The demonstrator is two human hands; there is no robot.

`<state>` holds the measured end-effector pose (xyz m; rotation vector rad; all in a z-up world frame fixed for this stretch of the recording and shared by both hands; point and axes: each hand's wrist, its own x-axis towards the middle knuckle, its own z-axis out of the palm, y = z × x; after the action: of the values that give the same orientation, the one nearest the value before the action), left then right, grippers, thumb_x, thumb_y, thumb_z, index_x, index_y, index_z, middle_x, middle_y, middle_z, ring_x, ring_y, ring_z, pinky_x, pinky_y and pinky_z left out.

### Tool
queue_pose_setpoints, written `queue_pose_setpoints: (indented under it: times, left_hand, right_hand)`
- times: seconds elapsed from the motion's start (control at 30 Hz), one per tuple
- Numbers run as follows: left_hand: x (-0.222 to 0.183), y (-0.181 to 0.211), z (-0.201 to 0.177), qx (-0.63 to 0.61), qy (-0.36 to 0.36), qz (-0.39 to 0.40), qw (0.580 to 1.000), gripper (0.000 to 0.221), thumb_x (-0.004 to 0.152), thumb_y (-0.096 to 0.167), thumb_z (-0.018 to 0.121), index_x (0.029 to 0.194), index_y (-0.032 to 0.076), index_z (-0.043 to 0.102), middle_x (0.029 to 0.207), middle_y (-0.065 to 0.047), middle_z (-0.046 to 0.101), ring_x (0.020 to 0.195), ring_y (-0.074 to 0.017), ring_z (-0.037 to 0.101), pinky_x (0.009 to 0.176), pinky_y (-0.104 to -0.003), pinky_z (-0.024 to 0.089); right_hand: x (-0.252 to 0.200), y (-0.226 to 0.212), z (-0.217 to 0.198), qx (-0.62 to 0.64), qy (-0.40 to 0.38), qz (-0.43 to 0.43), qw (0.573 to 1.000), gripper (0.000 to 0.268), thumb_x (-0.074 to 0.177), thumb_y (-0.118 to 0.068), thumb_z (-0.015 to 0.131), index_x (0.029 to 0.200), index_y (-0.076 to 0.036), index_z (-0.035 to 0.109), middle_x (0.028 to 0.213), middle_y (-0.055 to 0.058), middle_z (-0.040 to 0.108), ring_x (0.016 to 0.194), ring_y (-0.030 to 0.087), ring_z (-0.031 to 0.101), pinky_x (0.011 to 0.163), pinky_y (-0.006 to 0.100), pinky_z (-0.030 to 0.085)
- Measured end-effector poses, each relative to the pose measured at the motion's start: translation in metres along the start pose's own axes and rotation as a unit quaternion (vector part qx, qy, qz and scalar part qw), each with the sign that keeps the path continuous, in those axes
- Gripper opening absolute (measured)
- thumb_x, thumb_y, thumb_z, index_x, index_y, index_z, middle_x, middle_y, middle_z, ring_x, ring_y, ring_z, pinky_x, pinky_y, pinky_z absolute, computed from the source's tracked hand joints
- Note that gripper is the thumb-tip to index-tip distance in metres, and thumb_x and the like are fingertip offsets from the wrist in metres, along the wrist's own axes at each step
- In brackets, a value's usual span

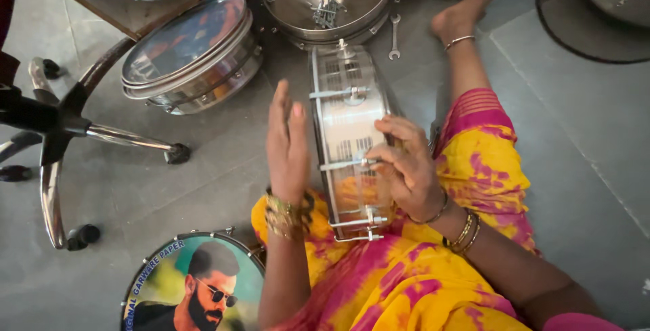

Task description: The person tightens screws on a metal drum rim using a small wrench, then rotates the drum and fits a decorative panel onto it.

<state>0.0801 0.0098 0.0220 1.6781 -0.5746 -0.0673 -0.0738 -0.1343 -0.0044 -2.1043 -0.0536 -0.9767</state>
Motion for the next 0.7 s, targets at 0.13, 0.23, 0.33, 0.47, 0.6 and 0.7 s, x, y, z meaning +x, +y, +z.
queue_pose_setpoints:
  times: [0.13, 0.23, 0.33, 0.47, 0.6, 0.7]
  left_hand:
    - [0.052, -0.022, 0.009, -0.081, -0.06, -0.186, 0.977, 0.053, 0.104, 0.03, 0.061, 0.143, -0.005, 0.052, 0.13, -0.015, 0.057, 0.12, -0.0232, 0.05, 0.1, -0.036, 0.038]
    - [0.066, -0.035, 0.009, -0.109, -0.138, -0.241, 0.954, 0.045, 0.101, 0.025, 0.064, 0.135, -0.006, 0.064, 0.1, -0.008, 0.059, 0.088, -0.0201, 0.045, 0.075, -0.038, 0.038]
    - [0.068, -0.047, 0.006, -0.139, -0.159, -0.155, 0.965, 0.039, 0.097, 0.021, 0.062, 0.128, -0.003, 0.062, 0.101, -0.001, 0.064, 0.089, -0.0097, 0.055, 0.08, -0.026, 0.046]
    - [0.068, -0.051, -0.01, -0.089, -0.101, -0.204, 0.97, 0.042, 0.094, 0.018, 0.061, 0.131, -0.002, 0.06, 0.104, -0.002, 0.067, 0.092, -0.0098, 0.059, 0.083, -0.024, 0.048]
    - [0.07, -0.049, -0.031, -0.174, -0.09, -0.227, 0.954, 0.046, 0.095, 0.014, 0.058, 0.136, -0.006, 0.059, 0.111, -0.005, 0.069, 0.094, -0.0118, 0.063, 0.084, -0.027, 0.052]
    - [0.068, -0.049, -0.044, -0.222, -0.096, -0.259, 0.935, 0.046, 0.098, 0.014, 0.056, 0.139, -0.006, 0.054, 0.107, -0.01, 0.067, 0.087, -0.0169, 0.065, 0.078, -0.032, 0.055]
  right_hand:
    - [-0.01, -0.006, -0.006, -0.015, -0.019, -0.028, 0.999, 0.025, 0.087, 0.004, 0.068, 0.109, -0.009, 0.067, 0.139, 0.015, 0.054, 0.139, 0.036, 0.049, 0.12, 0.046, 0.041]
    - [-0.021, 0.009, -0.014, 0.023, -0.014, -0.013, 1.0, 0.019, 0.095, -0.007, 0.062, 0.113, -0.009, 0.068, 0.139, 0.015, 0.055, 0.137, 0.033, 0.051, 0.118, 0.042, 0.042]
    - [-0.042, 0.054, -0.01, 0.11, 0.056, 0.137, 0.983, 0.032, 0.103, -0.031, 0.054, 0.123, -0.008, 0.063, 0.137, 0.013, 0.058, 0.131, 0.025, 0.054, 0.113, 0.037, 0.043]
    - [-0.078, 0.151, 0.027, 0.241, 0.08, 0.461, 0.85, 0.035, 0.102, -0.039, 0.053, 0.12, -0.011, 0.063, 0.122, 0.011, 0.061, 0.111, 0.024, 0.058, 0.096, 0.038, 0.048]
    - [-0.129, 0.204, 0.083, 0.377, -0.011, 0.69, 0.618, 0.037, 0.102, -0.045, 0.052, 0.116, -0.014, 0.065, 0.108, 0.009, 0.065, 0.09, 0.024, 0.061, 0.078, 0.039, 0.054]
    - [-0.15, 0.21, 0.115, 0.432, -0.06, 0.76, 0.483, 0.043, 0.102, -0.045, 0.052, 0.112, -0.005, 0.065, 0.101, 0.012, 0.07, 0.081, 0.028, 0.067, 0.071, 0.041, 0.059]
